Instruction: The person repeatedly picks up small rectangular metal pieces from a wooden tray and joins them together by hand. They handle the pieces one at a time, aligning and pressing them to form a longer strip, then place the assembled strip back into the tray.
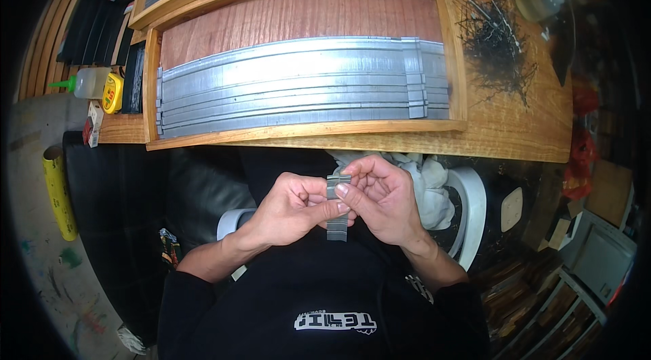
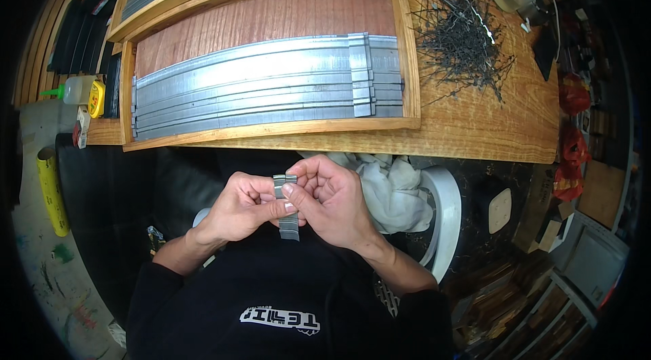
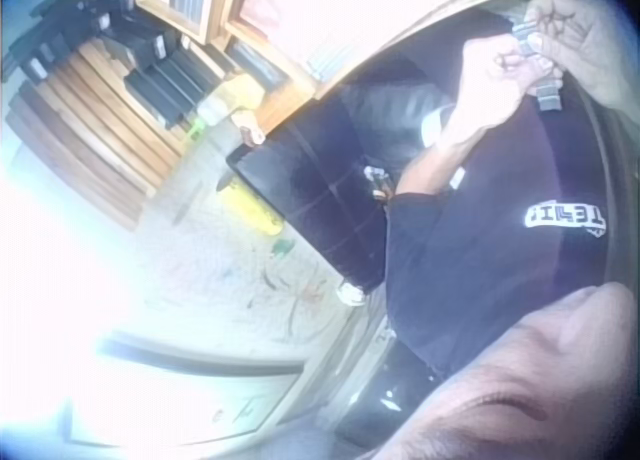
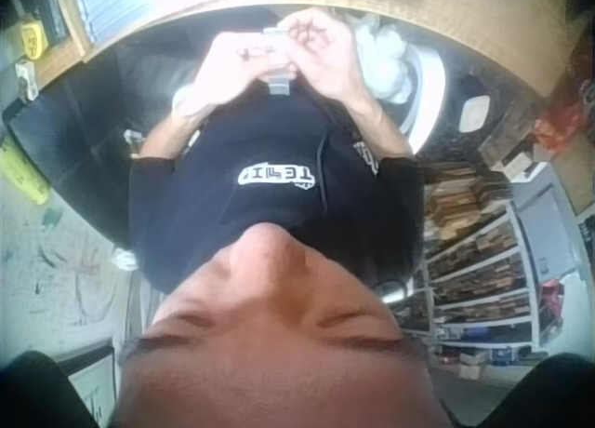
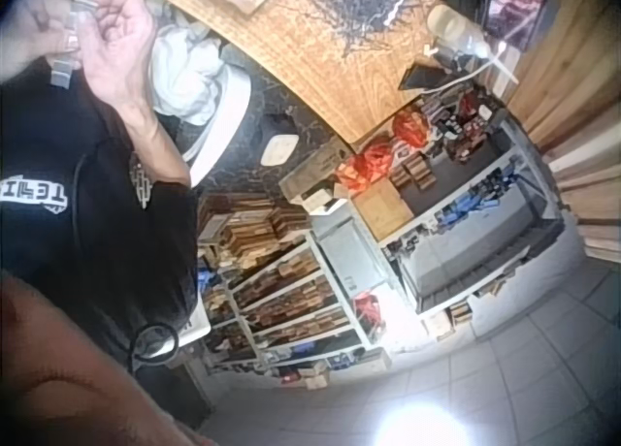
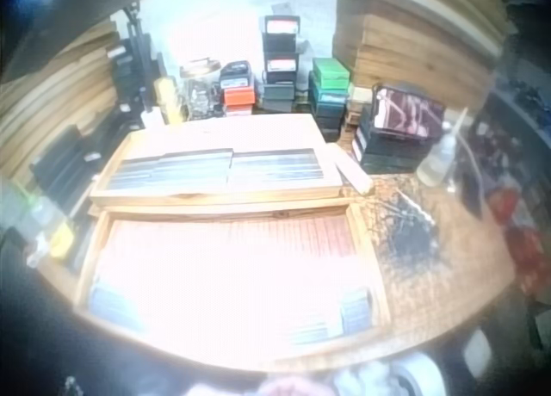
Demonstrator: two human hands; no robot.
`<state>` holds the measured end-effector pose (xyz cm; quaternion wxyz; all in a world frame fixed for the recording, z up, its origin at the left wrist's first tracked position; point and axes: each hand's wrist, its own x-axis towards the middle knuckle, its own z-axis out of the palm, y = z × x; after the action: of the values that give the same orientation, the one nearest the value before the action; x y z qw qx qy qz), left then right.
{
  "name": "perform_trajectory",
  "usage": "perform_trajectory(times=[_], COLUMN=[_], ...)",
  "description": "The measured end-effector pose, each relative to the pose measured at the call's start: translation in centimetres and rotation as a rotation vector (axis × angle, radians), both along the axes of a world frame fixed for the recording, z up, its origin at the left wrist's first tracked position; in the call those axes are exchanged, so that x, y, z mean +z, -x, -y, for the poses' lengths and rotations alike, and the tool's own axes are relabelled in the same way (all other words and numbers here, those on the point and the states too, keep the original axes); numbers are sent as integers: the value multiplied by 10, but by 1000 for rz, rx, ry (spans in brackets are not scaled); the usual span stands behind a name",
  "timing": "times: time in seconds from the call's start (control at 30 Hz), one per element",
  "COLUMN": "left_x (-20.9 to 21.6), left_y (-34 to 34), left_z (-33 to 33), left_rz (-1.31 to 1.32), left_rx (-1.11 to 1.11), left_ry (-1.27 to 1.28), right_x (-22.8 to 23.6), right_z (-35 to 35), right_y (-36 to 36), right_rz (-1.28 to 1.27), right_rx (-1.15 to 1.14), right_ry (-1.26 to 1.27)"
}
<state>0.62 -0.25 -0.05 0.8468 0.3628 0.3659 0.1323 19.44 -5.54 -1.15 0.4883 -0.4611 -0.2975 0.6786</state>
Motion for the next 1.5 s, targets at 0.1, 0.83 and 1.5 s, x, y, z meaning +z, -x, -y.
perform_trajectory(times=[0.1,0.83,1.5], left_x=[-1,1,8], left_y=[1,0,-10], left_z=[-1,-3,0], left_rz=[5,-20,-77], left_rx=[-5,-26,196], left_ry=[-2,37,-471], right_x=[0,-4,87], right_z=[0,1,-17], right_y=[1,-5,-110], right_rz=[3,31,821], right_rx=[-9,31,-437], right_ry=[4,69,-258])
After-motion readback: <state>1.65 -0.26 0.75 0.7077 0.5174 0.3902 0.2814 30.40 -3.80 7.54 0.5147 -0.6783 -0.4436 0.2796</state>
